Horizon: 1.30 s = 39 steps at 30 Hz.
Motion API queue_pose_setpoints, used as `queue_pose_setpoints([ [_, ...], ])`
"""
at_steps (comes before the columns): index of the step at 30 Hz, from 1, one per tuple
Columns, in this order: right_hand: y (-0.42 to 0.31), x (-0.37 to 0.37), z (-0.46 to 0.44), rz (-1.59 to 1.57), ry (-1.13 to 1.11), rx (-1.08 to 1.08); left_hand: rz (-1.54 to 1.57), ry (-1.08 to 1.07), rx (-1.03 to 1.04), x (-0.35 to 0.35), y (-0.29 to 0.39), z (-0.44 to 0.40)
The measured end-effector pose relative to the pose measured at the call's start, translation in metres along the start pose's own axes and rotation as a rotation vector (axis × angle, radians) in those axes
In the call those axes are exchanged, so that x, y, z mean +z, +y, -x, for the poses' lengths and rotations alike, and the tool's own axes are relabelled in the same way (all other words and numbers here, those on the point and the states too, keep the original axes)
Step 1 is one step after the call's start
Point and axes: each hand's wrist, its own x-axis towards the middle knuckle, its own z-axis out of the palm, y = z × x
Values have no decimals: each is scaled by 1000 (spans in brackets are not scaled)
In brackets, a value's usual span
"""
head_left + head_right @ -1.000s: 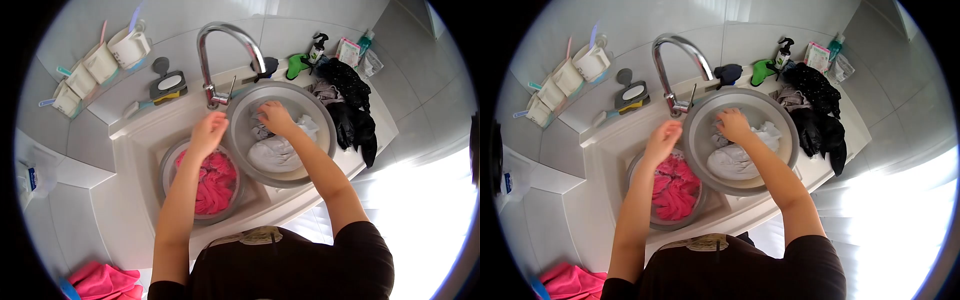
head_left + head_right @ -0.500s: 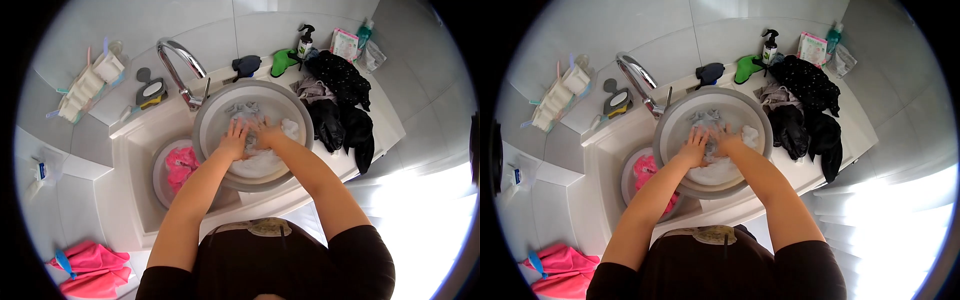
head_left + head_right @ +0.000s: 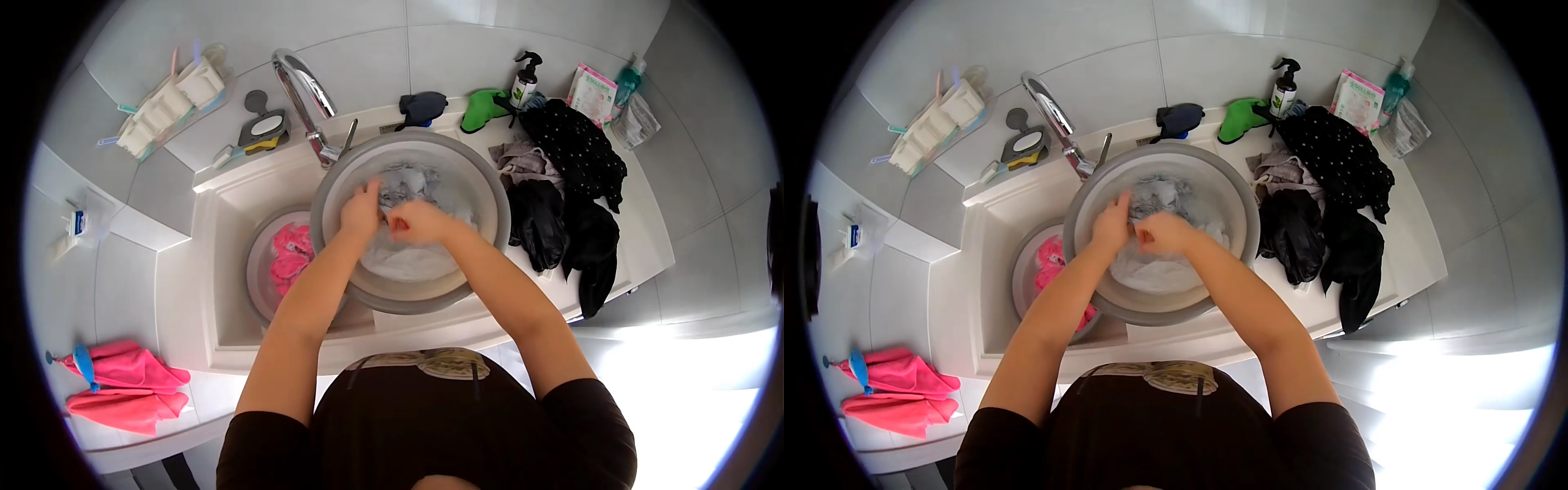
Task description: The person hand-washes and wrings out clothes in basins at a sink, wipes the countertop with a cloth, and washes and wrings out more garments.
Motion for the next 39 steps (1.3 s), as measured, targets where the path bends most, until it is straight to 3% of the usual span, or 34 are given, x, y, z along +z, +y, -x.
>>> queue_pose_setpoints([
  [2,11,11,0,-2,-381,-32,48,49,-86,3,-7,-6],
  [4,5,14,12,120,-342,-63,95,86,-171,6,-14,-8],
  [6,2,24,19,244,-287,-88,343,192,-66,5,-20,-13],
  [10,-3,46,21,502,-339,132,352,228,144,-4,-8,-2],
  [12,-5,49,20,557,-360,213,-220,393,187,-25,19,23],
  [13,-3,51,17,539,-319,268,-219,393,186,-30,27,30],
  [15,-1,54,14,518,-282,319,-142,15,112,-37,33,40],
  [16,-1,52,13,557,-296,315,-144,14,108,-37,34,43],
  [18,1,35,12,603,-310,307,-186,-355,17,-37,34,47],
  [20,4,4,10,278,-429,154,-215,-406,67,-27,21,45],
  [21,19,1,9,279,-429,155,-246,-464,119,-22,15,44],
  [23,50,8,8,-279,-261,271,-307,-529,174,-17,10,44],
  [24,45,3,10,-280,-259,274,-370,-592,230,-15,7,44],
  [26,23,-14,17,241,-151,410,-464,-560,345,-8,-2,46],
  [30,20,-13,18,561,-193,625,-615,-410,648,-22,-16,43],
  [32,30,-10,21,604,-18,618,-593,-316,648,-28,-23,34],
  [34,10,-22,30,660,-13,542,-571,-220,643,-43,-14,34],
  [36,2,-22,30,718,-7,463,-252,-315,465,-64,7,39],
  [37,5,-15,26,562,17,253,-251,-314,466,-62,15,40],
  [38,8,-8,24,403,39,44,-220,-420,341,-59,23,42],
  [39,8,-1,25,402,38,45,-189,-524,215,-55,28,45],
])
